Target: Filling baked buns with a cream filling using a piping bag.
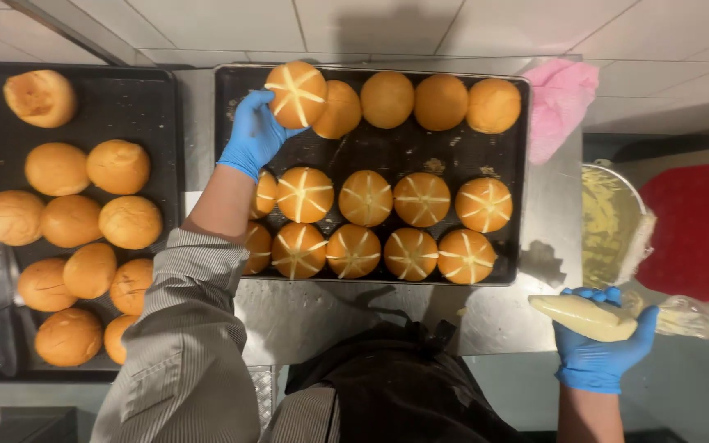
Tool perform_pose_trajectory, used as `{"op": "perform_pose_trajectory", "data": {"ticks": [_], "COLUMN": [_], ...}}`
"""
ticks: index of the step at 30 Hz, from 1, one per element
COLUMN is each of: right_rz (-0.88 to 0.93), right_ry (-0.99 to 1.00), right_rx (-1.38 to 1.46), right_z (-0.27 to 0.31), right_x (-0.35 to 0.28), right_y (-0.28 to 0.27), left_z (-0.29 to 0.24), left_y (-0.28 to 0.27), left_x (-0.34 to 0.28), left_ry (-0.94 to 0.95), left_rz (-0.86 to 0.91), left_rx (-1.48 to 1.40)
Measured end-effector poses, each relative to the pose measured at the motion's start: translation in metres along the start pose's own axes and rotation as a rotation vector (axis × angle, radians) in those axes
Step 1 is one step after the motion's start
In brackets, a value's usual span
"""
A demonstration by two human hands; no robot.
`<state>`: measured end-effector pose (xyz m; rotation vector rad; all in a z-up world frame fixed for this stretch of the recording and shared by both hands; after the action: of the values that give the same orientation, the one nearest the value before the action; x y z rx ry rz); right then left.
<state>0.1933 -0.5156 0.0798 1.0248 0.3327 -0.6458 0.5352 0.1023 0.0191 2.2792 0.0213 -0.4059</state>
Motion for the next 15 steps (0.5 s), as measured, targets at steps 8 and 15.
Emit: {"op": "perform_pose_trajectory", "data": {"ticks": [8,15], "right_rz": [0.01,-0.009], "right_ry": [0.015,0.03], "right_rx": [0.066,0.022], "right_z": [-0.006,-0.012], "right_x": [-0.005,-0.009], "right_y": [-0.002,0.009], "left_z": [-0.055,-0.107], "left_y": [-0.107,-0.014], "left_x": [-0.003,-0.026], "left_ry": [-0.101,0.5], "left_rz": [-0.22,-0.092], "left_rx": [0.475,1.655]}}
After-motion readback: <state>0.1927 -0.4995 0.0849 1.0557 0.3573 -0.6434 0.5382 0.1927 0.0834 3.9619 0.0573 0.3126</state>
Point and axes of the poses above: each hand's wrist, its own x-axis towards the middle knuckle, its own y-axis out of the palm, z = x × y, the point moved 9 cm from there along x, towards the middle knuckle, and after that the axes turned 6 degrees about y, right-handed, at the moved point
